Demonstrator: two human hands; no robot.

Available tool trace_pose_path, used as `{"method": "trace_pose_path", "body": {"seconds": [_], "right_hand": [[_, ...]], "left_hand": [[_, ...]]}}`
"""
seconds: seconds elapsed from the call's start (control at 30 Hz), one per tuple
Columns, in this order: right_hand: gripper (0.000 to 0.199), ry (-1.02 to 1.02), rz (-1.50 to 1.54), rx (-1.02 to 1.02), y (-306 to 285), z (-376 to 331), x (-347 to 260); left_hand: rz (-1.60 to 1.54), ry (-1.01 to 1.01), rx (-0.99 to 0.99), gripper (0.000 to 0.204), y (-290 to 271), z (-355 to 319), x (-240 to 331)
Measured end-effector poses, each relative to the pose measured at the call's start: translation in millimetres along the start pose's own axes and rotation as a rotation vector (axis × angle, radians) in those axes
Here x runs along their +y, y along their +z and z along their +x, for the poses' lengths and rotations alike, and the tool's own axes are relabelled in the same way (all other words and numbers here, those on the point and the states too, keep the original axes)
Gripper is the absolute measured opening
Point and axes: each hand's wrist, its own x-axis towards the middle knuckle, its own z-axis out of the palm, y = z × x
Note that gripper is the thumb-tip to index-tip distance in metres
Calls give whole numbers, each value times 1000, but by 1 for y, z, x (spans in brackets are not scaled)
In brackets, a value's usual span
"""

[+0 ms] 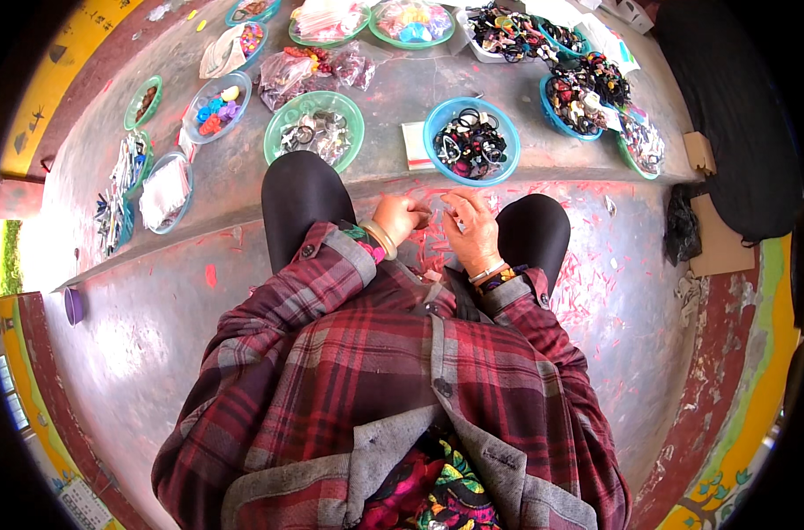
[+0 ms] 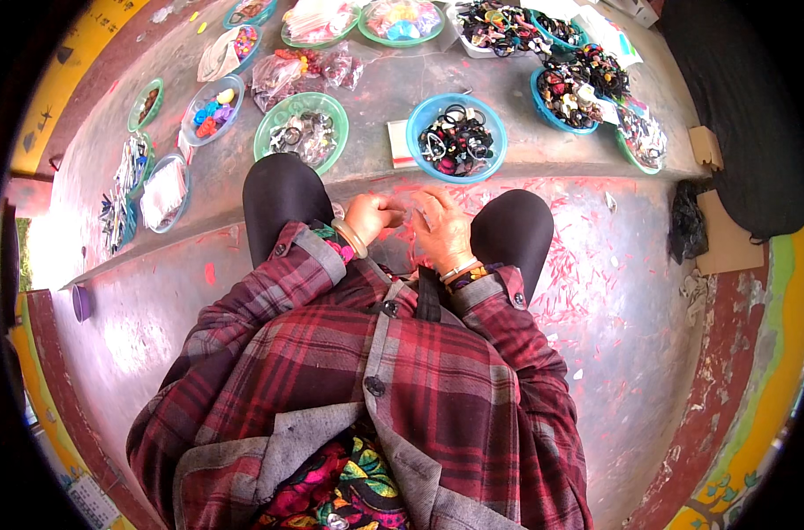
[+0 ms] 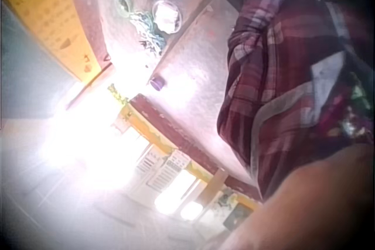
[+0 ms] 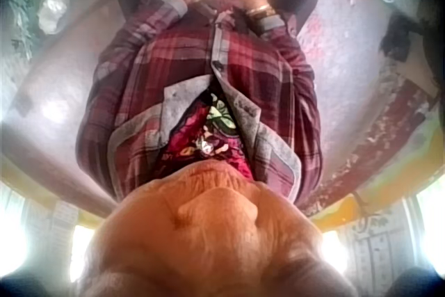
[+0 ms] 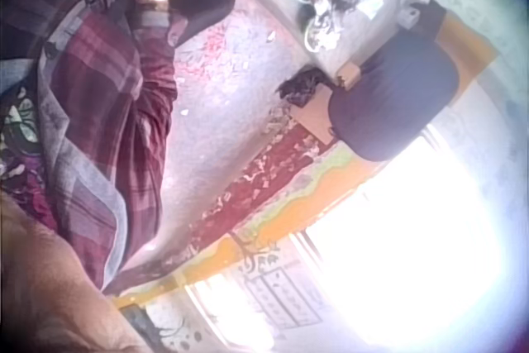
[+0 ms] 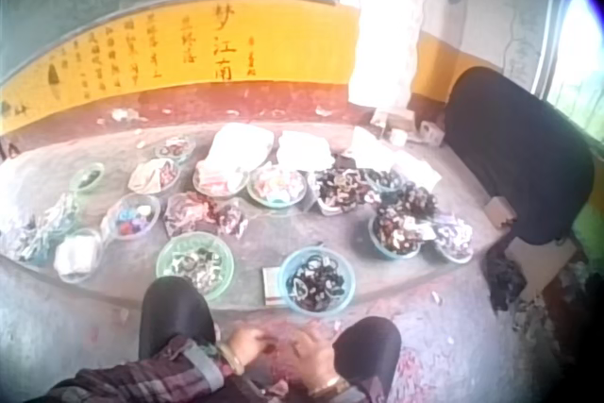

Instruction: The person sits on the floor and repeatedly picks up hair ties from a blue bowl, places them into small clear plastic bags, and sets the filled bags aside. The person handles the items one at a time using their hands.

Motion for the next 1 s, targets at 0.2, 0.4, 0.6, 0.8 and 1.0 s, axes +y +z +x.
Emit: {"method": "trace_pose_path", "body": {"seconds": [0.2,0.4,0.6,0.8,1.0], "right_hand": [[32,91,11,-80,3,-2,-2],[24,32,-67,-85,3,-3,1],[15,81,-58,-68,2,-2,-3],[13,-26,-106,-69,7,-6,5],[11,203,-30,-287,2,-4,-3]], "left_hand": [[278,205,12,16,-1,10,-24],[578,443,52,15,-1,6,-19],[616,491,47,13,-1,2,-10],[519,351,39,14,0,5,-16],[286,243,-2,14,0,10,-29]]}}
